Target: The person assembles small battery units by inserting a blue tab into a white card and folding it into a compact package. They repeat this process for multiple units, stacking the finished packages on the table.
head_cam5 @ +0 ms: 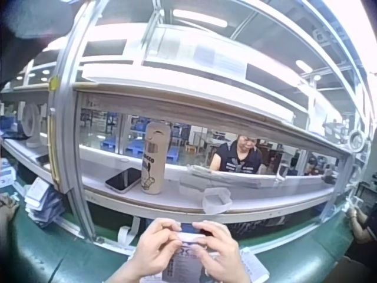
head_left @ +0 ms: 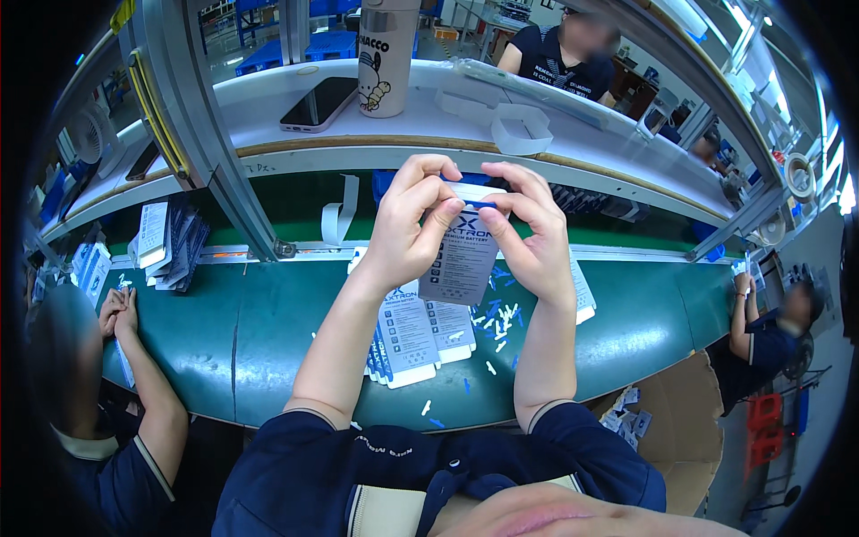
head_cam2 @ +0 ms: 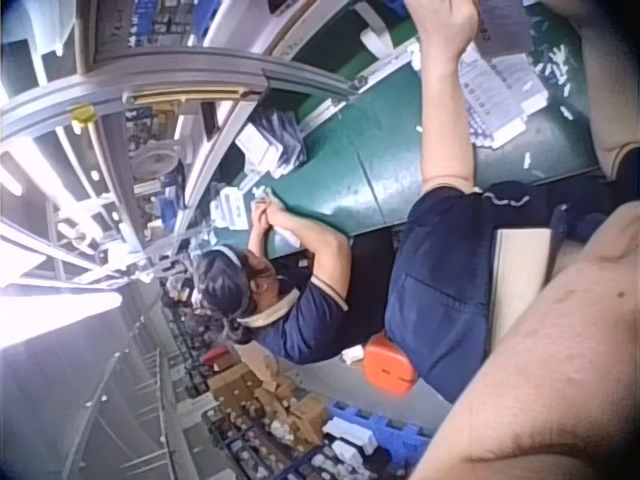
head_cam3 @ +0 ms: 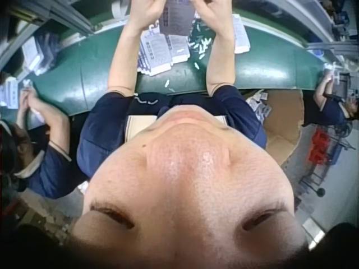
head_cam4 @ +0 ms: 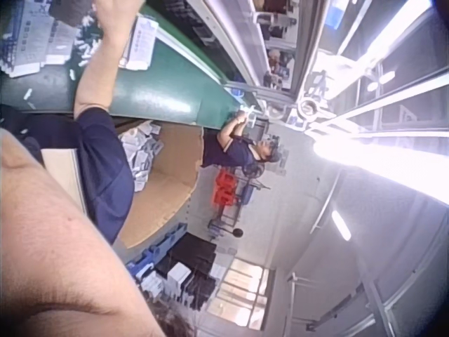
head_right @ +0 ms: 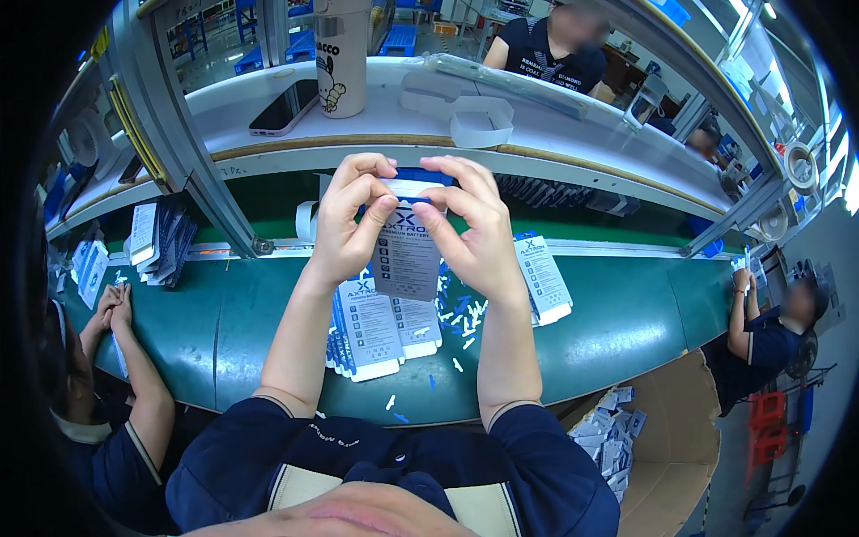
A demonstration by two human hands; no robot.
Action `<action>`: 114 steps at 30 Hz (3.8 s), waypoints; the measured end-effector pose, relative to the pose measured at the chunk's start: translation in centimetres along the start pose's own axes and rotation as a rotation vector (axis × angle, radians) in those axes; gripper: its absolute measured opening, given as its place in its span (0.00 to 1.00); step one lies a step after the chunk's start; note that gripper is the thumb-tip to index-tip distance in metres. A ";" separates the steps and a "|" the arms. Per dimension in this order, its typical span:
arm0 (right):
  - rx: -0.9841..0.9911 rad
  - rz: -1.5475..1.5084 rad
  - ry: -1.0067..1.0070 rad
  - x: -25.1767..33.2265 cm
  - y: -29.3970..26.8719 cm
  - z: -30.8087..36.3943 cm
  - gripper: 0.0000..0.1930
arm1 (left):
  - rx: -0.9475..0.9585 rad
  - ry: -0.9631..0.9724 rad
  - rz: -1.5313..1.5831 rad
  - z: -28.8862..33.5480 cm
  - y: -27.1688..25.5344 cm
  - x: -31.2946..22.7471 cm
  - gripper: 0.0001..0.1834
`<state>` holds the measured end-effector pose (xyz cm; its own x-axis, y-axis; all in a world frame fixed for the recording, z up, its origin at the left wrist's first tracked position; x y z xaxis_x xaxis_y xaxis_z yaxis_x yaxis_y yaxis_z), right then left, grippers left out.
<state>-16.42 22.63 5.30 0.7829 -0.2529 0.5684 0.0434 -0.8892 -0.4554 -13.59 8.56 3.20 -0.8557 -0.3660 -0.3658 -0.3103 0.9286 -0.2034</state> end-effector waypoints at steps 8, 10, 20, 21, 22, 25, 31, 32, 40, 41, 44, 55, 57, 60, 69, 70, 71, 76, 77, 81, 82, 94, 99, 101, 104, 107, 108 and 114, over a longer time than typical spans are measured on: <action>0.045 -0.293 0.046 -0.3 0.5 0.3 0.06 | -0.025 0.012 0.122 -0.3 0.7 -0.9 0.05; 0.062 -0.252 0.019 -0.1 0.7 0.2 0.06 | -0.036 0.027 0.093 -0.2 0.4 -0.6 0.05; 0.146 -0.100 0.051 -0.8 0.5 0.2 0.05 | 0.028 0.012 0.062 0.0 0.4 -0.1 0.05; 0.126 -0.167 0.085 -1.3 0.2 0.2 0.05 | 0.056 0.028 0.076 0.0 0.8 -0.1 0.05; 0.106 -0.234 0.119 -1.8 0.0 0.3 0.05 | 0.022 0.076 0.047 -0.1 0.7 -0.4 0.09; 0.081 -0.388 0.185 -2.5 -0.8 0.4 0.04 | -0.056 0.103 0.040 0.1 0.8 -0.5 0.33; 0.012 -0.523 0.201 -3.6 -1.1 0.5 0.09 | -0.115 -0.039 0.186 0.8 1.1 0.7 0.32; 0.024 -0.490 0.159 -3.4 -1.2 0.4 0.13 | -0.120 -0.048 0.218 0.8 1.2 0.7 0.31; -0.021 -0.701 0.157 -2.8 -0.6 0.5 0.30 | -0.318 -0.128 0.392 1.2 0.1 1.5 0.25; -0.060 -0.703 0.115 -2.6 -0.8 0.5 0.24 | -0.321 -0.135 0.395 1.2 0.1 1.4 0.24; -0.134 -0.671 0.129 -2.4 -0.9 0.6 0.20 | -0.326 -0.109 0.381 1.2 -0.1 1.3 0.22; -0.390 -0.465 0.097 -2.8 -0.7 2.5 0.09 | -0.300 -0.126 0.247 2.0 0.8 1.5 0.10; -0.370 -0.493 0.082 -2.7 -0.5 2.3 0.08 | -0.333 -0.106 0.273 1.8 0.5 1.4 0.08; -0.340 -0.694 0.157 -3.0 0.2 1.4 0.09 | -0.377 -0.121 0.333 1.5 0.1 1.0 0.10; -0.256 -0.591 0.224 -3.8 1.1 0.9 0.12 | -0.451 -0.159 0.308 1.9 0.1 2.3 0.10; -0.271 -0.570 0.210 -3.6 1.0 1.0 0.13 | -0.440 -0.156 0.281 1.9 0.1 2.2 0.10; -0.277 -0.576 0.218 -3.8 0.9 1.1 0.12 | -0.430 -0.152 0.255 1.9 0.0 2.0 0.09; -0.252 -0.761 0.286 -4.4 1.3 1.6 0.09 | -0.401 -0.141 0.248 1.9 -0.4 1.3 0.06; -0.263 -0.790 0.309 -4.5 1.3 1.6 0.08 | -0.406 -0.137 0.254 1.9 -0.5 1.3 0.05; -0.285 -0.938 0.399 -5.0 1.6 1.7 0.06 | -0.373 -0.268 0.370 2.1 0.0 1.5 0.04; -0.289 -0.982 0.419 -5.3 1.7 1.8 0.06 | -0.377 -0.271 0.374 2.2 -0.1 1.6 0.03; -0.212 -0.977 0.311 -4.6 2.5 1.6 0.11 | -0.373 -0.047 0.371 1.2 -0.4 0.4 0.10; -0.232 -0.856 0.154 -3.3 1.5 1.3 0.19 | -0.348 -0.028 0.426 1.0 -0.1 0.4 0.17; -0.221 -0.828 0.111 -3.1 1.4 1.2 0.19 | -0.364 -0.044 0.436 1.4 0.1 1.0 0.16; -0.229 -0.792 0.202 -4.6 1.4 0.9 0.19 | -0.344 -0.085 0.418 1.6 0.6 1.5 0.12; -0.328 -0.762 0.260 -5.1 0.5 1.1 0.17 | -0.244 -0.181 0.396 1.4 1.5 1.4 0.10; -0.372 -0.740 0.265 -5.2 0.1 1.2 0.16 | -0.201 -0.221 0.393 1.2 1.8 1.2 0.11; -0.168 -0.338 0.396 -5.9 -0.1 0.1 0.32 | -0.236 -0.398 0.262 2.2 0.4 4.8 0.21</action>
<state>-20.98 24.30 1.92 0.4478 -0.0379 0.8933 0.1270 -0.9863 -0.1055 -16.88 7.06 -0.60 -0.7077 -0.0716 -0.7029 -0.2312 0.9636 0.1346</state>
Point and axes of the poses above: each hand's wrist, its own z-axis away from the middle knuckle, its own y-axis out of the palm, x = y × z, the point moved 10 cm from there along -z, towards the middle knuckle, and after that the axes turned 12 degrees about y, right-handed, at the moved point
